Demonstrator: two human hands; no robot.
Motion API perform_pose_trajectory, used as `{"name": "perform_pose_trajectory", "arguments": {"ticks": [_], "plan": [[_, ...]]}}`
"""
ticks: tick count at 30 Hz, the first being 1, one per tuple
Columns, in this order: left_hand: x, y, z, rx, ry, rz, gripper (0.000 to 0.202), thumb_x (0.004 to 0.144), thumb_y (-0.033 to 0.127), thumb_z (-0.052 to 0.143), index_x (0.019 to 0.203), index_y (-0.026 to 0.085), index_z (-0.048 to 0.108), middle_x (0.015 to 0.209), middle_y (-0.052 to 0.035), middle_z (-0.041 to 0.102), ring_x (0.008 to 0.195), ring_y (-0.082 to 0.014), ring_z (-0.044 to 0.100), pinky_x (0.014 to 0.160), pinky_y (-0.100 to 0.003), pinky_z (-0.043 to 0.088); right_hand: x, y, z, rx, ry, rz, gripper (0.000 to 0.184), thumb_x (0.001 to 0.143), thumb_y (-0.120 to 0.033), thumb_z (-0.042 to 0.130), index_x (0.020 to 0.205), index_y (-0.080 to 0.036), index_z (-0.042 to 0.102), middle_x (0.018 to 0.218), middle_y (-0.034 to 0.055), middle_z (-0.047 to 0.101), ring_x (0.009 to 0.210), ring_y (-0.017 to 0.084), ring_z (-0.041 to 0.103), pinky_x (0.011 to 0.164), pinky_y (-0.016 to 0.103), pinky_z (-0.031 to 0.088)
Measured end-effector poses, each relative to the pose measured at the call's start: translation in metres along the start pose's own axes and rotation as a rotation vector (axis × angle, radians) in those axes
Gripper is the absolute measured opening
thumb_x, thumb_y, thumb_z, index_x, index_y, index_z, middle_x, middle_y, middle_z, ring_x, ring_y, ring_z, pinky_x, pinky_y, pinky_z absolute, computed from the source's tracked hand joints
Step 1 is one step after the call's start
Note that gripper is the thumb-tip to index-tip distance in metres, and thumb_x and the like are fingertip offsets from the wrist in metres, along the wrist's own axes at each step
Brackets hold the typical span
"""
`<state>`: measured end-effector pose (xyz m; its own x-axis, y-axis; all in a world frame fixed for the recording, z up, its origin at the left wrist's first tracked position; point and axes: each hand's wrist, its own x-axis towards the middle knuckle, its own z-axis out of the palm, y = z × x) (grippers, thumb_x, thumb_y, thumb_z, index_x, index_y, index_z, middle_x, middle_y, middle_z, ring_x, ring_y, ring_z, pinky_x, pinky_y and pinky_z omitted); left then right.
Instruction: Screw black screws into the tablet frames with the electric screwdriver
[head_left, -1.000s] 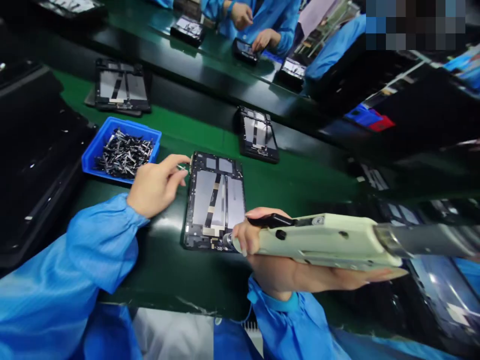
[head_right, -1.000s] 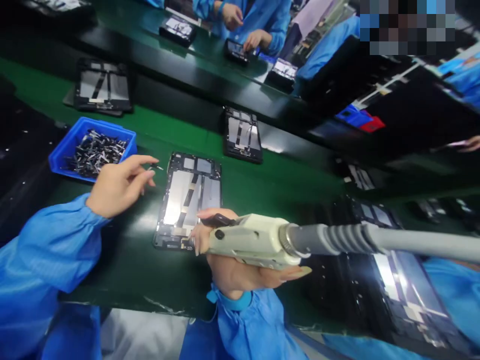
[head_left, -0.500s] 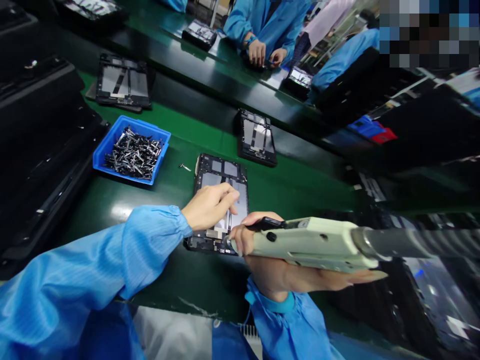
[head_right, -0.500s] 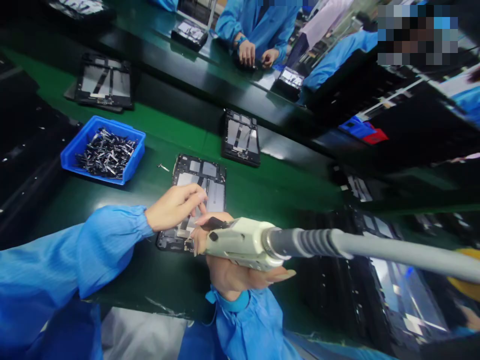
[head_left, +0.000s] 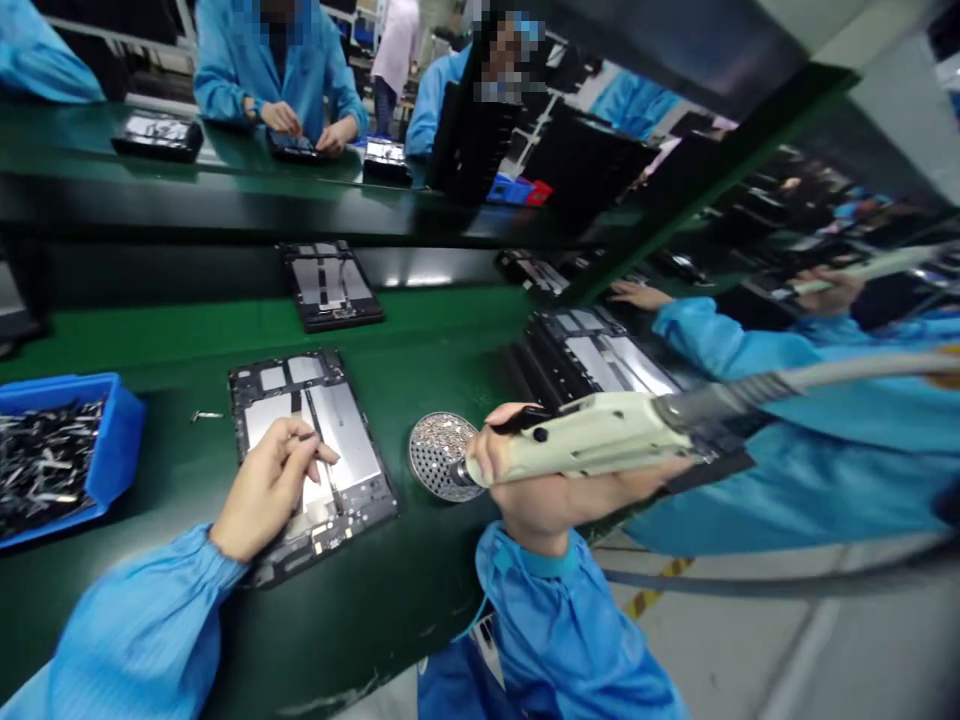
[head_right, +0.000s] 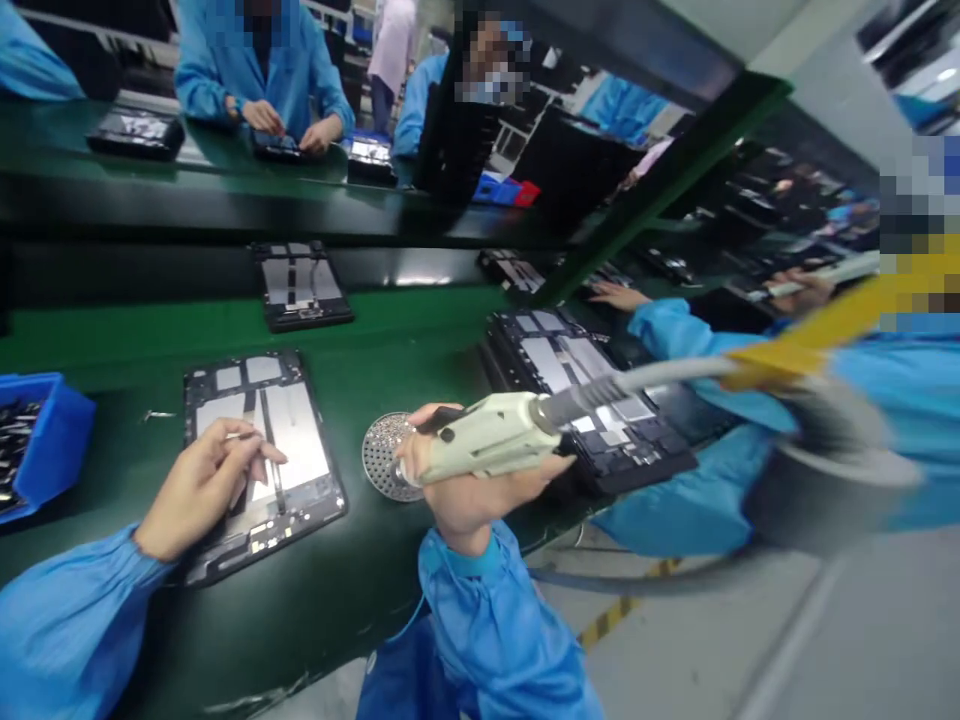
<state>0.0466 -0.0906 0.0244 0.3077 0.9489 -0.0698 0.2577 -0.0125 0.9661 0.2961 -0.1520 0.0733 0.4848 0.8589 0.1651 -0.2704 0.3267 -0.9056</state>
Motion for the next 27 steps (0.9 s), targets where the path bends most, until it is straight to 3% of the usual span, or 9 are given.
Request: {"name": "perform_pose_trajectory", "arguments": {"ticks": [2, 5, 10, 15, 19, 24, 27], "plan": [[0.000, 0.003, -0.004, 0.024, 0.050, 0.016, 0.028, 0.091, 0.050, 0.060, 0.092, 0.022, 0.060, 0.088, -0.0088, 0.080, 0.067, -0.0193, 0.068, 0.057, -0.029, 0.053, 0.006, 0.005, -0.010, 0.004, 0.007, -0.038, 0.099, 0.068, -0.108, 0.028, 0.079, -0.020, 0.073, 0.039, -0.0010, 0.049, 0.032, 0.020, 0.048, 0.035, 0.034, 0.042], [0.002, 0.010, -0.015, 0.155, 0.173, 0.033, 0.028, 0.082, 0.049, 0.070, 0.085, 0.021, 0.071, 0.090, -0.0068, 0.079, 0.068, -0.0191, 0.067, 0.058, -0.028, 0.053, 0.006, 0.012, -0.017, 0.023, 0.007, -0.035, 0.100, 0.070, -0.107, 0.030, 0.077, -0.018, 0.073, 0.040, -0.0005, 0.050, 0.032, 0.018, 0.048, 0.035, 0.033, 0.043], [0.009, 0.024, -0.034, 0.252, 0.335, -0.044, 0.032, 0.073, 0.055, 0.079, 0.092, 0.029, 0.080, 0.053, 0.0038, 0.060, 0.046, -0.0150, 0.049, 0.043, -0.027, 0.041, -0.001, 0.017, -0.012, 0.056, 0.007, 0.010, 0.095, 0.070, -0.106, 0.034, 0.078, -0.019, 0.070, 0.046, 0.0004, 0.056, 0.032, 0.016, 0.047, 0.037, 0.033, 0.046], [0.017, 0.026, -0.046, 0.193, 0.413, -0.057, 0.022, 0.069, 0.050, 0.084, 0.082, 0.033, 0.079, 0.062, 0.0039, 0.070, 0.053, -0.0174, 0.058, 0.051, -0.031, 0.053, -0.002, 0.019, -0.005, 0.061, 0.061, 0.032, 0.090, 0.071, -0.105, 0.039, 0.078, -0.020, 0.067, 0.062, 0.0066, 0.070, 0.031, 0.015, 0.048, 0.036, 0.033, 0.047], [0.018, 0.022, -0.054, 0.244, 0.473, -0.088, 0.022, 0.077, 0.055, 0.078, 0.088, 0.036, 0.081, 0.067, 0.0053, 0.071, 0.058, -0.0187, 0.060, 0.054, -0.034, 0.054, -0.001, 0.015, -0.002, 0.064, 0.050, 0.008, 0.081, 0.072, -0.101, 0.046, 0.077, -0.022, 0.064, 0.064, 0.0063, 0.073, 0.030, 0.015, 0.050, 0.033, 0.031, 0.043], [0.017, 0.017, -0.065, 0.340, 0.519, -0.105, 0.028, 0.085, 0.063, 0.072, 0.094, 0.039, 0.082, 0.051, 0.0053, 0.052, 0.050, -0.0146, 0.041, 0.041, -0.027, 0.032, -0.001, 0.009, 0.004, 0.043, 0.087, -0.031, 0.072, 0.075, -0.096, 0.051, 0.083, -0.025, 0.059, 0.063, 0.0022, 0.072, 0.029, 0.016, 0.050, 0.031, 0.030, 0.043], [0.023, 0.012, -0.071, 0.226, 0.509, -0.070, 0.025, 0.086, 0.056, 0.076, 0.095, 0.033, 0.081, 0.058, 0.0054, 0.059, 0.052, -0.0133, 0.048, 0.043, -0.026, 0.039, -0.003, 0.013, 0.003, 0.037, 0.134, -0.058, 0.069, 0.076, -0.095, 0.053, 0.088, -0.027, 0.058, 0.064, 0.0005, 0.072, 0.029, 0.017, 0.052, 0.030, 0.030, 0.043]]}}
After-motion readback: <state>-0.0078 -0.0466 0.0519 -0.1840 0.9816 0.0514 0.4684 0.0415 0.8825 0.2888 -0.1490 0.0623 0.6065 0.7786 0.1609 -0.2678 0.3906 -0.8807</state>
